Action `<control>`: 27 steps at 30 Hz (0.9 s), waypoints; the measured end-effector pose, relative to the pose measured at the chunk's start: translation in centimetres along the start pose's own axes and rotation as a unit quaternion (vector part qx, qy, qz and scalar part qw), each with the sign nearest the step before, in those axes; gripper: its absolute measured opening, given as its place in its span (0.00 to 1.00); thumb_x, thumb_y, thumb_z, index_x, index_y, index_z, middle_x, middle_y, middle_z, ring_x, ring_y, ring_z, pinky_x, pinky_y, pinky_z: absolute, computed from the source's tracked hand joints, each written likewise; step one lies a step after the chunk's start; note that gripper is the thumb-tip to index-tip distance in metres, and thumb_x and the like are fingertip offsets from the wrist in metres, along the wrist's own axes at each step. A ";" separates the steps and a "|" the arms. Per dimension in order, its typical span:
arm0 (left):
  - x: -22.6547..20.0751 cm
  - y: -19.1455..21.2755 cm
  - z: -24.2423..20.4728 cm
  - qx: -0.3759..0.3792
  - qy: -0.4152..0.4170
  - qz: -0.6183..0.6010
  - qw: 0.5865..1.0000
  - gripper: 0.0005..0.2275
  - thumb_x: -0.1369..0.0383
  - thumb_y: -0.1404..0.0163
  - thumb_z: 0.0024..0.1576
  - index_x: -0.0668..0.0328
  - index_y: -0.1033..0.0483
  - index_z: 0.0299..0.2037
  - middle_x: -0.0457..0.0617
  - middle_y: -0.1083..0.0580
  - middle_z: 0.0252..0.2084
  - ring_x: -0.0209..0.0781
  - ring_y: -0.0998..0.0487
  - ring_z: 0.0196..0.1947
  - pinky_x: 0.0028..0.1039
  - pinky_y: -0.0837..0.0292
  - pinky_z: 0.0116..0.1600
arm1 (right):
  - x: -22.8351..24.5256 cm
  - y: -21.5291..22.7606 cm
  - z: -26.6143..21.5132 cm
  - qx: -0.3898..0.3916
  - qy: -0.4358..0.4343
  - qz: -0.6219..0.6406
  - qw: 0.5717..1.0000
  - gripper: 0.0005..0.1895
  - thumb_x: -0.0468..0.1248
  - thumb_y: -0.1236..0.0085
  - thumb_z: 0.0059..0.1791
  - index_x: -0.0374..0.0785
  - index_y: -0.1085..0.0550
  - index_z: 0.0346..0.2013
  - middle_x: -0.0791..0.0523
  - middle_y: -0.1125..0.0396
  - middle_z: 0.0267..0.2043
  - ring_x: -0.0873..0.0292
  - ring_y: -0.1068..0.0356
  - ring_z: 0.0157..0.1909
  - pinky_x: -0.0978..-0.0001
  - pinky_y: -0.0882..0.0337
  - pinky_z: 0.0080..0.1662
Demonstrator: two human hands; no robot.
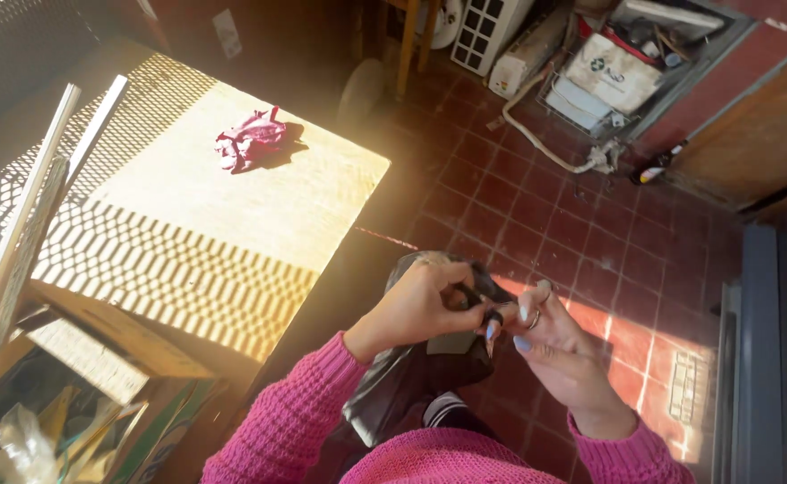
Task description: Sorting through a wooden crate of miscellaneous hardware and supplies on a workbench
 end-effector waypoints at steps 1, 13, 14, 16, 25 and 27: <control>0.6 0.4 0.8 -0.009 0.000 0.004 1.000 0.05 0.68 0.42 0.57 0.58 0.25 0.35 0.40 0.33 0.17 0.27 0.40 0.18 0.23 0.46 0.23 | 0.2 1.2 1.4 0.010 -0.002 -0.001 1.000 0.11 0.29 0.47 0.53 0.42 0.37 0.46 0.46 0.32 0.45 0.49 0.31 0.50 0.54 0.29 0.48; 1.6 8.4 10.1 -0.089 0.068 0.381 0.918 0.11 0.68 0.46 0.53 0.51 0.35 0.23 0.44 0.32 0.19 0.52 0.33 0.19 0.42 0.39 0.25 | 5.5 9.8 27.2 0.179 -0.147 -0.009 0.973 0.15 0.40 0.49 0.54 0.41 0.46 0.43 0.44 0.26 0.31 0.51 0.27 0.36 0.61 0.31 0.46; 1.8 8.8 10.8 -0.070 0.057 0.438 0.894 0.10 0.69 0.44 0.51 0.52 0.35 0.26 0.45 0.34 0.22 0.53 0.35 0.17 0.41 0.39 0.29 | 5.9 9.8 28.4 0.159 -0.161 0.011 0.974 0.15 0.41 0.49 0.53 0.40 0.44 0.43 0.44 0.26 0.32 0.47 0.26 0.36 0.58 0.31 0.48; 2.1 10.2 12.8 -0.053 0.047 0.501 0.863 0.11 0.71 0.42 0.49 0.52 0.35 0.28 0.45 0.35 0.26 0.54 0.38 0.16 0.40 0.38 0.32 | 6.4 9.9 31.4 0.148 -0.171 0.033 0.974 0.14 0.42 0.49 0.52 0.40 0.42 0.43 0.43 0.25 0.33 0.44 0.25 0.36 0.56 0.30 0.49; 3.4 15.8 19.0 -0.260 -0.271 0.731 0.570 0.04 0.76 0.50 0.54 0.57 0.25 0.29 0.54 0.32 0.39 0.49 0.29 0.31 0.32 0.36 0.32 | 6.1 10.3 43.3 0.215 -0.124 -0.021 0.969 0.18 0.50 0.57 0.55 0.42 0.43 0.51 0.41 0.30 0.25 0.50 0.24 0.34 0.64 0.34 0.51; 2.6 17.3 19.7 -0.248 -0.315 0.745 0.533 0.05 0.82 0.48 0.52 0.62 0.23 0.31 0.52 0.28 0.37 0.47 0.26 0.32 0.31 0.32 0.34 | 4.4 9.9 46.1 0.185 -0.172 -0.018 0.967 0.18 0.52 0.56 0.55 0.42 0.39 0.49 0.41 0.32 0.19 0.48 0.26 0.25 0.68 0.33 0.40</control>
Point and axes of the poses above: each hand's wrist, its own z-axis towards the middle knuckle, its own y-axis out of the back of the hand, x = y × z, the point moved 2 cm from there along z, towards the middle knuckle
